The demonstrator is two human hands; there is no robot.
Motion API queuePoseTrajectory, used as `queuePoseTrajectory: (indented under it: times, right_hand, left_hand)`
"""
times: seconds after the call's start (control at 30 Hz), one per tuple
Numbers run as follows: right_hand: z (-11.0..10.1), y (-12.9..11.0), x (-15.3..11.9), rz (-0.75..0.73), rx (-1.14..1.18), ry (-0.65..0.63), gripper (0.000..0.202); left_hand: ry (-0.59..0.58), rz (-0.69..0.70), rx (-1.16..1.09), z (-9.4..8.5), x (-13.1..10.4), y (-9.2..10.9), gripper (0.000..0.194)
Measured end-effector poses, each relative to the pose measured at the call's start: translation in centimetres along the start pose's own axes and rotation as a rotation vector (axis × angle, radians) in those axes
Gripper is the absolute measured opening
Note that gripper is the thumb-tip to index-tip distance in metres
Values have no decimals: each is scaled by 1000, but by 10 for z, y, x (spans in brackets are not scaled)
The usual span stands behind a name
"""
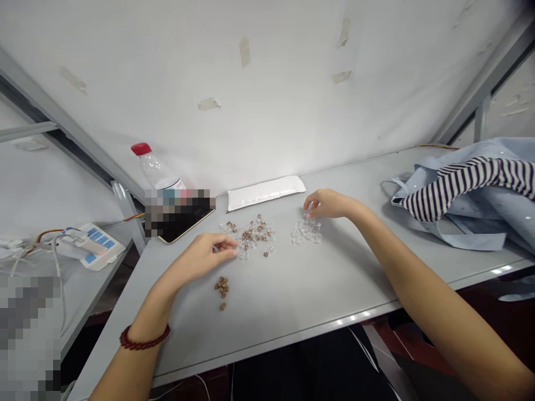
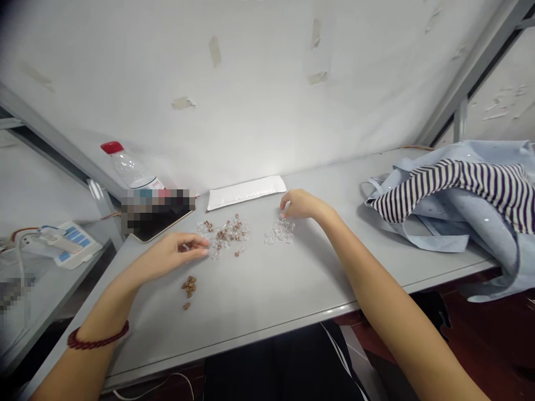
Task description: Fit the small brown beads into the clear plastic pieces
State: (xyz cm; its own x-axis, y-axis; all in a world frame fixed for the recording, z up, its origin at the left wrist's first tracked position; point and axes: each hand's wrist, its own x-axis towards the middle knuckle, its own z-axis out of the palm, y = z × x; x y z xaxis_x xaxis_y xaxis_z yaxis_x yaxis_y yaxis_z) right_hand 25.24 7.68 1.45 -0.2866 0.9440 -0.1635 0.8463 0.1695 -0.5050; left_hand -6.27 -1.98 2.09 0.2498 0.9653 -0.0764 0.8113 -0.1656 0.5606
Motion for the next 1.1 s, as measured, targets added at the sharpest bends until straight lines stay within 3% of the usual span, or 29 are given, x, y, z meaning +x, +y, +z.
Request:
queuePoseTrajectory:
  times: [0.07,0.17,0.4,0.6,0.8,0.97,1.1]
  right_hand:
    - [5,-1,2,-35,24,-25,12]
    - [14,-6,5,-74,54,-31,11]
    - [24,-14,5,-146,135,111,11]
    - [31,-33,-4,-211,324,215,6]
    - [48,-58,-19,-264,617,0,5]
    - [59,-64,-21,-334,727,-131,10]
    - [65,-65,-21,-296,838,-208,9]
  left_hand:
    - [-140,-22,-10,-8,-4,-2,24]
    - [-247,-68,-34,-14,-9,-4,21]
    - [-367,-174,-69,-18,-13,-2,13]
    - [-415,-182,-84,-14,-13,-2,15]
    - [-426,-203,-75,-11,-10,2,15]
    - [-435,-217,-57,-10,-9,5,16]
    - [-339,-170,-36,-6,-9,9,12]
